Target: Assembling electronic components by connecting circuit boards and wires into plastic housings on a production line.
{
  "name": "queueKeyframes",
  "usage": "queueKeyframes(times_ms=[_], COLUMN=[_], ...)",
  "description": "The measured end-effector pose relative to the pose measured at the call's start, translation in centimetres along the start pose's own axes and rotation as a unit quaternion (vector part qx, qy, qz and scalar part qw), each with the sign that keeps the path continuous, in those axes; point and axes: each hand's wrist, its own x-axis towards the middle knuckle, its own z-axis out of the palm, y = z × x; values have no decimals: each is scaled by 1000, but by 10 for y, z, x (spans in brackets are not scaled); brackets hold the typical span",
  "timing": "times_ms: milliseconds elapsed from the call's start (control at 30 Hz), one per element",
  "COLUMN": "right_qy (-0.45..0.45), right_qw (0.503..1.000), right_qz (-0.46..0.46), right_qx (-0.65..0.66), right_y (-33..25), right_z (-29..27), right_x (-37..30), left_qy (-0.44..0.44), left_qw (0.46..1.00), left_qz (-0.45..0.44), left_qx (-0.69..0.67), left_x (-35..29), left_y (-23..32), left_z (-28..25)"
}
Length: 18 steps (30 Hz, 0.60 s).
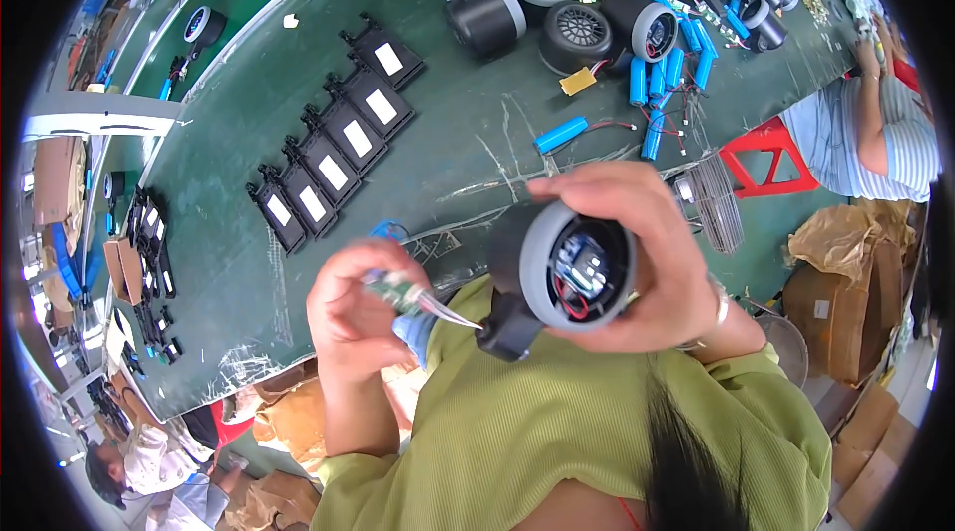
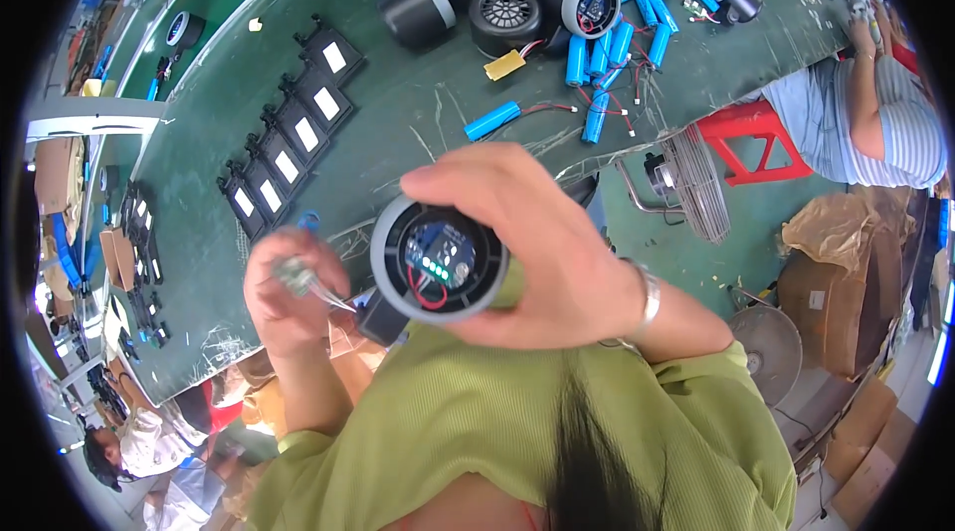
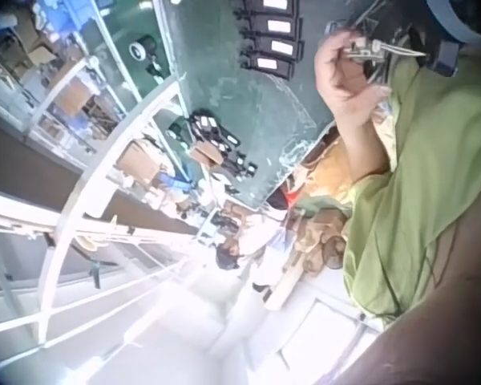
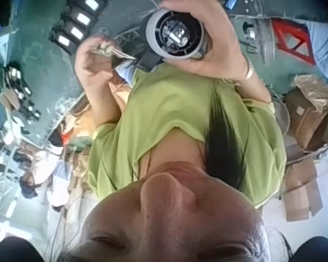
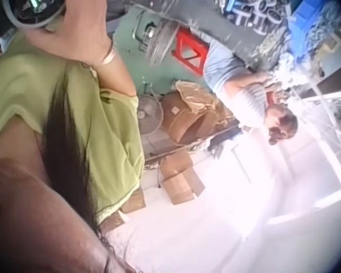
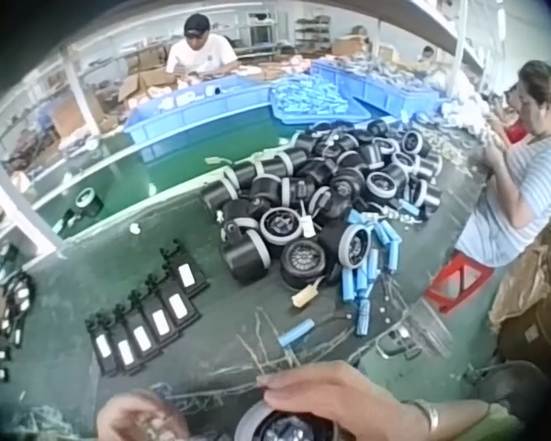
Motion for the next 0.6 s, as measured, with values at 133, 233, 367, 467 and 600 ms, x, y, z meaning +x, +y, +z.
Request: queueKeyframes(times_ms=[133,233,367,467,600], right_qy=[48,73,136,208,113], right_qw=[989,985,972,964,972], right_qz=[-124,-144,-177,-163,-198], right_qx=[-68,-56,-75,6,-55], right_y=[-16,-25,-31,-29,-21], right_z=[6,9,14,29,17], right_x=[8,10,13,15,29], left_qy=[51,18,-37,-162,-165], left_qw=[772,865,986,983,971], left_qz=[133,74,73,16,-169], left_qx=[619,495,143,82,35], left_x=[-1,-2,-4,-18,-40], left_y=[5,-13,-21,-14,11], left_z=[16,33,42,33,18])
